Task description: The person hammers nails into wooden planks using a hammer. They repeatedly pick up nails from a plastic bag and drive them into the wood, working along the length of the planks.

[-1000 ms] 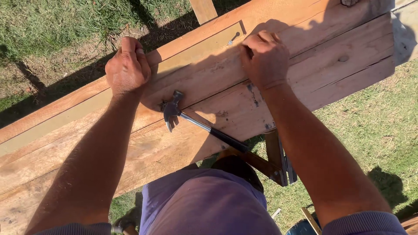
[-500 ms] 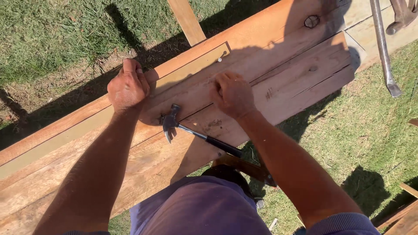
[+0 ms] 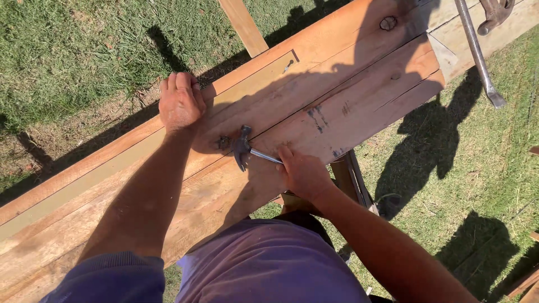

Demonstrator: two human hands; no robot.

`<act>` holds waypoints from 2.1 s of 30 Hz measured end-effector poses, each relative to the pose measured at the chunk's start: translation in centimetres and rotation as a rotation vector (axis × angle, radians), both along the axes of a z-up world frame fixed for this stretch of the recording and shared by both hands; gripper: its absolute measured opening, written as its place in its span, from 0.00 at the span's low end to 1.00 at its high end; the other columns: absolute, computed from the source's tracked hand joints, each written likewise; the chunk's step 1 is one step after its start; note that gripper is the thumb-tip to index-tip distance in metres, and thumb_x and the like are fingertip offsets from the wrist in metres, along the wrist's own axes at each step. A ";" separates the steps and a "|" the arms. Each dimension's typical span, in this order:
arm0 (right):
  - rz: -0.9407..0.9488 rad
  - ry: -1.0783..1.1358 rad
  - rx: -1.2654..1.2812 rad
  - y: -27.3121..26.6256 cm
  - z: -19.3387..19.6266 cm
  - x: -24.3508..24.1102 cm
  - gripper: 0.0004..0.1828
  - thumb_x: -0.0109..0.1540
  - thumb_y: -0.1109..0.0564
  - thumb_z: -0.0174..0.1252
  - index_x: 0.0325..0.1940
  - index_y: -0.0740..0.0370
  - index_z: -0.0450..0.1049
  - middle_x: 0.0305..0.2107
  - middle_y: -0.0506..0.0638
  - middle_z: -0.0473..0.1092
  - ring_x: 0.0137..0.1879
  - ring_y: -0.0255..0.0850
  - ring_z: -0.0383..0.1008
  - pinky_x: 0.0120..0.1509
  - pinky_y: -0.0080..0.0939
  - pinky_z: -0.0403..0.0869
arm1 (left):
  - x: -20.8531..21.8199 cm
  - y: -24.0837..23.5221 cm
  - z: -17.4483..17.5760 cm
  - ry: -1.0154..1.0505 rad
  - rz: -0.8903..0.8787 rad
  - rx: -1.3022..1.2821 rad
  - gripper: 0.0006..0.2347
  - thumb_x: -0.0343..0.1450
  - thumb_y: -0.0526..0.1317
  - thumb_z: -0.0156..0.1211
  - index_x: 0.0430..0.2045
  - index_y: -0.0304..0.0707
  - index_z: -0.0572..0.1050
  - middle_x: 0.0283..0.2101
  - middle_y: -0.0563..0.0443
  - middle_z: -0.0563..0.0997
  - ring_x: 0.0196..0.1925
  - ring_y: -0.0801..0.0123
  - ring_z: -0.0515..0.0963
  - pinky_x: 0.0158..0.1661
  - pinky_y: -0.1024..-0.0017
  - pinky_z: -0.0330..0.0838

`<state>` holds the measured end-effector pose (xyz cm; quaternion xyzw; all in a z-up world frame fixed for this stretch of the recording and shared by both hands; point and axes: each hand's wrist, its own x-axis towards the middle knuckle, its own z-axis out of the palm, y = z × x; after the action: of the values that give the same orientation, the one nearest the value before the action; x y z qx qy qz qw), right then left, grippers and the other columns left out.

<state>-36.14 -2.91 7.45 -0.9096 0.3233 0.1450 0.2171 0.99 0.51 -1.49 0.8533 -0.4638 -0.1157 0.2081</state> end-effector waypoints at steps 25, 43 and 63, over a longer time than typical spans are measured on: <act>-0.864 0.252 0.523 16.8 5.0 -26.2 0.11 0.71 0.40 0.57 0.50 0.45 0.75 0.26 0.47 0.77 0.31 0.40 0.72 0.40 0.45 0.68 | -1.6 -0.7 0.9 0.825 0.143 -0.579 0.07 0.76 0.24 0.72 0.36 0.38 0.85 0.36 0.53 0.87 0.31 0.76 0.81 0.32 0.78 0.81; -1.535 0.439 0.872 24.8 -1.9 -40.8 0.08 0.77 0.55 0.58 0.54 0.63 0.77 0.30 0.57 0.70 0.24 0.42 0.63 0.21 0.37 0.57 | -2.2 -1.1 -0.2 0.572 0.247 -0.485 0.08 0.73 0.27 0.73 0.34 0.44 0.84 0.37 0.56 0.89 0.39 0.74 0.87 0.43 0.73 0.88; -1.027 0.534 0.656 27.6 -11.3 -48.0 0.03 0.67 0.45 0.66 0.42 0.39 0.79 0.43 0.36 0.83 0.49 0.30 0.79 0.52 0.32 0.73 | -2.2 -0.8 -0.6 0.547 0.168 -0.520 0.04 0.76 0.28 0.74 0.38 0.38 0.85 0.38 0.51 0.88 0.37 0.69 0.84 0.41 0.69 0.85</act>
<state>-84.17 24.73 -3.81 -0.4594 0.6974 0.3344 0.4368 -1.18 -0.26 -2.11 0.7446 -0.3337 -0.2000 0.5425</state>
